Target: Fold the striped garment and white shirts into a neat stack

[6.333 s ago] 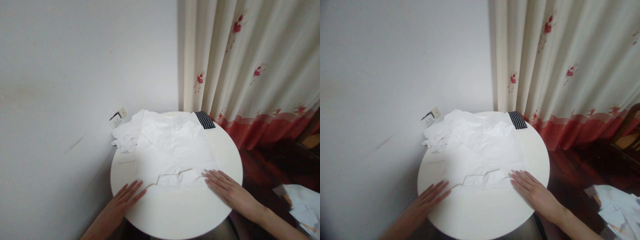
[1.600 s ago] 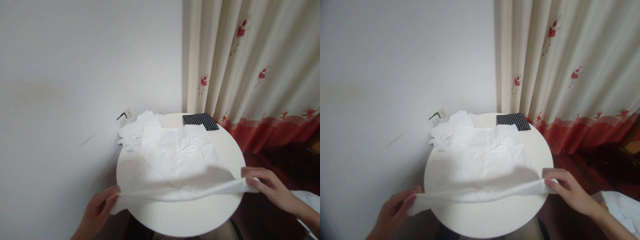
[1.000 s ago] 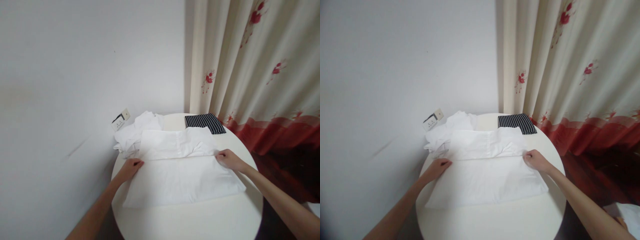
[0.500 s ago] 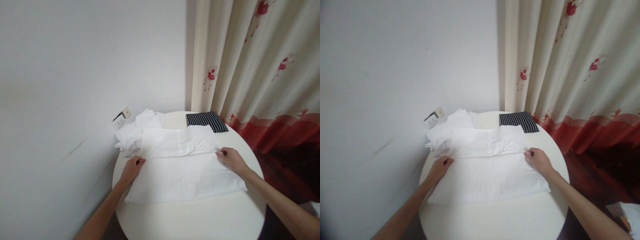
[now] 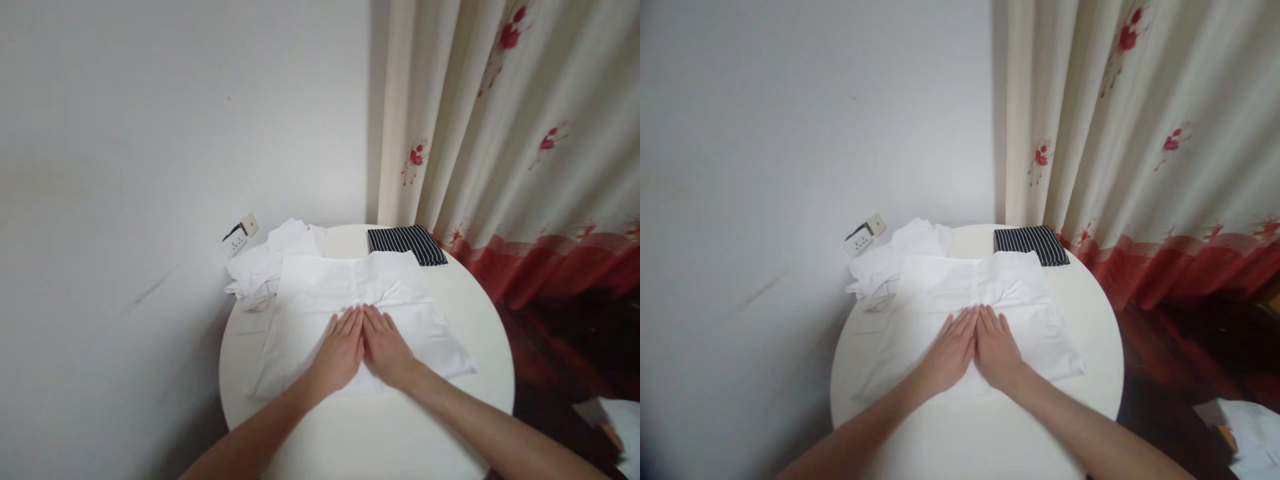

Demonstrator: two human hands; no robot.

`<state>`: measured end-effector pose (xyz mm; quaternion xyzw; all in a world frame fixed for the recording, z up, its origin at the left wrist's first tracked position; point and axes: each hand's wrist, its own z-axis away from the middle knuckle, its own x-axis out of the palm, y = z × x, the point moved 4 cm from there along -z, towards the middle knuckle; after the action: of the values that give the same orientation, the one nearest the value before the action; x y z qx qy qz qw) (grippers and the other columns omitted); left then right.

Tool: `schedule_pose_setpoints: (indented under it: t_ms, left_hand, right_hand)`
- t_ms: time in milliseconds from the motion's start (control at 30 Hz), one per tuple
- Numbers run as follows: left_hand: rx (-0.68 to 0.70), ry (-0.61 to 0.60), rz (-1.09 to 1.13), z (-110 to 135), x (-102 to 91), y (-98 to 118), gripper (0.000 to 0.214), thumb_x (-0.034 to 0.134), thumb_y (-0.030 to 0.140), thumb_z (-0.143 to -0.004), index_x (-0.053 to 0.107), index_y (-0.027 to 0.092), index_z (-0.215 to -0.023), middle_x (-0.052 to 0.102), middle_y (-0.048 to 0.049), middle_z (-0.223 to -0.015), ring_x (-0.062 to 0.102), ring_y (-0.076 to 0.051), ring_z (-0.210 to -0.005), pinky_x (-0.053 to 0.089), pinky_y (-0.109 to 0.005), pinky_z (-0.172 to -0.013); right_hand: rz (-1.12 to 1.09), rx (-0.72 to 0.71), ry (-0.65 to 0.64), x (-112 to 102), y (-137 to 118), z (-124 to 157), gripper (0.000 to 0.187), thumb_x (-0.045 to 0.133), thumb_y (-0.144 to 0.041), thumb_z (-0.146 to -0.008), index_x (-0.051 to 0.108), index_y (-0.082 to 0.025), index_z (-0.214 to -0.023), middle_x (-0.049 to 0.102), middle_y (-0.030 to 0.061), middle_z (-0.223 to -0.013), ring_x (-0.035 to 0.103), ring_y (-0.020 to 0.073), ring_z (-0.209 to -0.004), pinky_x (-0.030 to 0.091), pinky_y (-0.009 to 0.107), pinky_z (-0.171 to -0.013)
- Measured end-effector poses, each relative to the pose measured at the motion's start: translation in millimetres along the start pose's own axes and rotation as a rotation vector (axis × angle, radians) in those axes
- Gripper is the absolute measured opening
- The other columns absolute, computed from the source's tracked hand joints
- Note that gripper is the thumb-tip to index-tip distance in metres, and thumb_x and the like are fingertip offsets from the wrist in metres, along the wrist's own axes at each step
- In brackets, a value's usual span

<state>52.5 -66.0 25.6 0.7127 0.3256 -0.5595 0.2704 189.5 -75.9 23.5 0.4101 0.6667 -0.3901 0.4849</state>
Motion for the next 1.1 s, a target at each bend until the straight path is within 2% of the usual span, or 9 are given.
schedule_pose_setpoints:
  t_ms: [100, 233, 467, 567, 667, 800, 900, 1000, 1100]
  left_hand:
    - [0.007, 0.004, 0.006, -2.7, 15.1, 8.8, 0.057, 0.030, 0.026, -0.104, 0.025, 0.015, -0.159, 0.031, -0.0093, -0.164, 0.025, -0.024, -0.153, 0.026, -0.048, -0.123]
    - [-0.006, 0.016, -0.018, 9.2, 18.5, -13.7, 0.059, 0.035, 0.038, -0.105, 0.026, 0.019, -0.160, 0.025, -0.0085, -0.166, 0.022, -0.027, -0.154, 0.026, -0.052, -0.123]
    - [-0.237, 0.032, -0.058, 61.3, 16.3, -99.1, 0.059, 0.040, 0.039, -0.102, 0.035, 0.017, -0.157, 0.037, -0.0147, -0.160, 0.032, -0.033, -0.149, 0.030, -0.057, -0.119]
    - [-0.321, -0.003, -0.060, 88.8, 14.7, -138.7, 0.060, 0.038, 0.041, -0.103, 0.032, 0.018, -0.158, 0.032, -0.0145, -0.162, 0.028, -0.033, -0.151, 0.030, -0.059, -0.118]
    - [-0.390, -0.051, -0.031, 106.3, 10.8, -162.8, 0.061, 0.033, 0.039, -0.103, 0.029, 0.017, -0.159, 0.029, -0.0153, -0.163, 0.026, -0.032, -0.152, 0.030, -0.060, -0.118]
    - [-0.363, -0.018, -0.029, 120.5, -5.2, -157.0, 0.060, 0.033, 0.037, -0.103, 0.029, 0.018, -0.159, 0.031, -0.0142, -0.163, 0.024, -0.033, -0.152, 0.024, -0.062, -0.120]
    - [-0.194, -0.009, -0.012, 137.1, -21.0, -127.6, 0.060, 0.041, 0.041, -0.103, 0.028, 0.026, -0.160, 0.033, -0.0075, -0.163, 0.023, -0.029, -0.153, 0.022, -0.057, -0.123]
    - [0.008, -0.123, 0.084, 158.3, -30.5, -98.9, 0.062, 0.051, 0.039, -0.100, 0.031, 0.035, -0.158, 0.036, -0.0017, -0.162, 0.030, -0.027, -0.151, 0.029, -0.051, -0.122]
    - [0.056, -0.166, 0.167, 173.7, -36.4, -94.1, 0.058, 0.048, 0.020, -0.098, 0.041, 0.038, -0.153, 0.045, 0.0014, -0.156, 0.041, -0.023, -0.145, 0.035, -0.048, -0.120]
  right_hand:
    - [-0.043, -0.048, -0.039, 25.4, -9.0, 6.1, 0.062, 0.033, -0.031, -0.101, 0.028, -0.009, -0.159, 0.027, 0.0143, -0.165, 0.020, 0.0282, -0.154, 0.018, 0.052, -0.123]
    - [-0.030, 0.017, 0.015, 27.2, 32.9, 16.5, 0.066, 0.034, -0.048, -0.102, 0.030, -0.013, -0.159, 0.026, 0.0149, -0.165, 0.019, 0.0284, -0.154, 0.017, 0.053, -0.123]
    - [0.076, 0.209, 0.096, 13.2, 125.6, 48.5, 0.062, 0.032, -0.046, -0.103, 0.033, -0.017, -0.157, 0.034, 0.0157, -0.162, 0.029, 0.0322, -0.150, 0.026, 0.061, -0.117]
    - [0.097, 0.253, 0.101, 13.5, 150.6, 61.0, 0.064, 0.031, -0.048, -0.103, 0.031, -0.015, -0.157, 0.036, 0.0186, -0.160, 0.031, 0.0336, -0.149, 0.028, 0.062, -0.116]
    - [0.087, 0.281, 0.111, 12.5, 161.5, 64.4, 0.065, 0.032, -0.048, -0.103, 0.032, -0.011, -0.156, 0.037, 0.0214, -0.159, 0.032, 0.0334, -0.149, 0.028, 0.061, -0.116]
    - [0.048, 0.250, 0.225, -7.1, 152.6, 70.1, 0.059, 0.034, -0.040, -0.103, 0.033, -0.015, -0.156, 0.035, 0.0183, -0.161, 0.027, 0.0317, -0.151, 0.026, 0.062, -0.117]
    - [-0.023, 0.011, 0.215, -24.7, 127.7, 88.9, 0.054, 0.042, -0.037, -0.101, 0.039, -0.025, -0.154, 0.037, 0.0102, -0.161, 0.027, 0.0283, -0.151, 0.023, 0.057, -0.121]
    - [-0.130, -0.212, 0.077, -31.5, 107.7, 116.4, 0.052, 0.055, -0.038, -0.097, 0.049, -0.034, -0.148, 0.049, 0.0055, -0.154, 0.043, 0.0272, -0.142, 0.037, 0.050, -0.116]
    - [-0.164, -0.257, 0.010, -33.2, 109.5, 133.9, 0.041, 0.057, -0.028, -0.094, 0.062, -0.033, -0.134, 0.066, 0.0070, -0.131, 0.061, 0.0247, -0.120, 0.050, 0.042, -0.101]
